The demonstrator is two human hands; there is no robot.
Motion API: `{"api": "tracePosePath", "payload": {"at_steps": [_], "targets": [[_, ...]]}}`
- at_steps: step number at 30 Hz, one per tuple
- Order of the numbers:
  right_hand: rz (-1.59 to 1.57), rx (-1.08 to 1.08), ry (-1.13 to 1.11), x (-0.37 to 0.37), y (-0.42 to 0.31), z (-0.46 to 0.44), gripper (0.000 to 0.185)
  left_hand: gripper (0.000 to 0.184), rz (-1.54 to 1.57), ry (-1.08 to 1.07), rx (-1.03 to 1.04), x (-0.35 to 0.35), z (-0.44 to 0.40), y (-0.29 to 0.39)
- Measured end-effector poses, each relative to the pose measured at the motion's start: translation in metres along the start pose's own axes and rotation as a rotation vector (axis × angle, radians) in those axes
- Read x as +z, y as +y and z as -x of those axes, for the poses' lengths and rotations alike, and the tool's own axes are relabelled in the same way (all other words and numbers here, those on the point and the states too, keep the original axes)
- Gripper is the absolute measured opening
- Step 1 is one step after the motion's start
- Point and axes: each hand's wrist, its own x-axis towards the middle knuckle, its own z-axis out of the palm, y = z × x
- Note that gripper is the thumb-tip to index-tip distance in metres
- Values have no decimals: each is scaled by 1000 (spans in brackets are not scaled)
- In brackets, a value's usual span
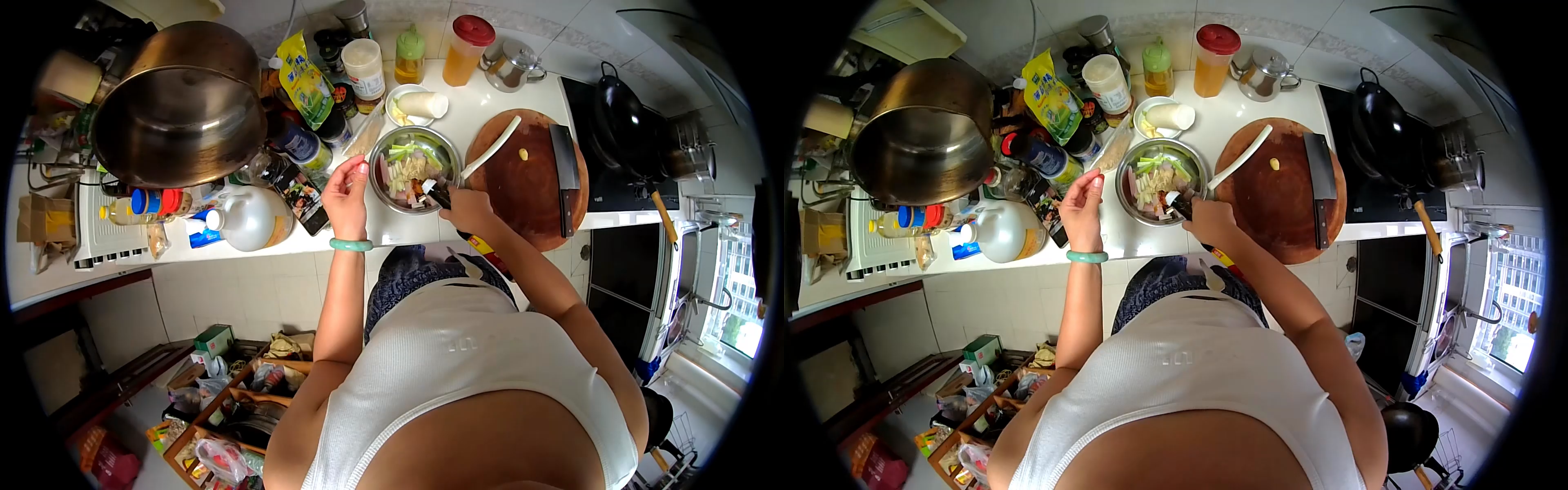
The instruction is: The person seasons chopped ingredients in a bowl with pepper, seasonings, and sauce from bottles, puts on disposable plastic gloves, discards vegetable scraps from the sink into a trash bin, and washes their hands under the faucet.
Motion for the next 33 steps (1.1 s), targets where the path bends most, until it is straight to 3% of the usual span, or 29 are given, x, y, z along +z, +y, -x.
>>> {"api": "tracePosePath", "payload": {"at_steps": [10,15,23,33], "targets": [[22,-39,6,-14,-24,-28,41,19,20,21,-19,-10,3,3],[10,62,-95,-25,-21,-38,44,19,28,32,-47,-15,5,3],[46,128,-9,-21,-5,-21,42,20,18,-5,-29,-11,5,-4],[-11,41,-64,-3,-15,-6,41,19,-9,-68,-16,-1,6,-7]]}}
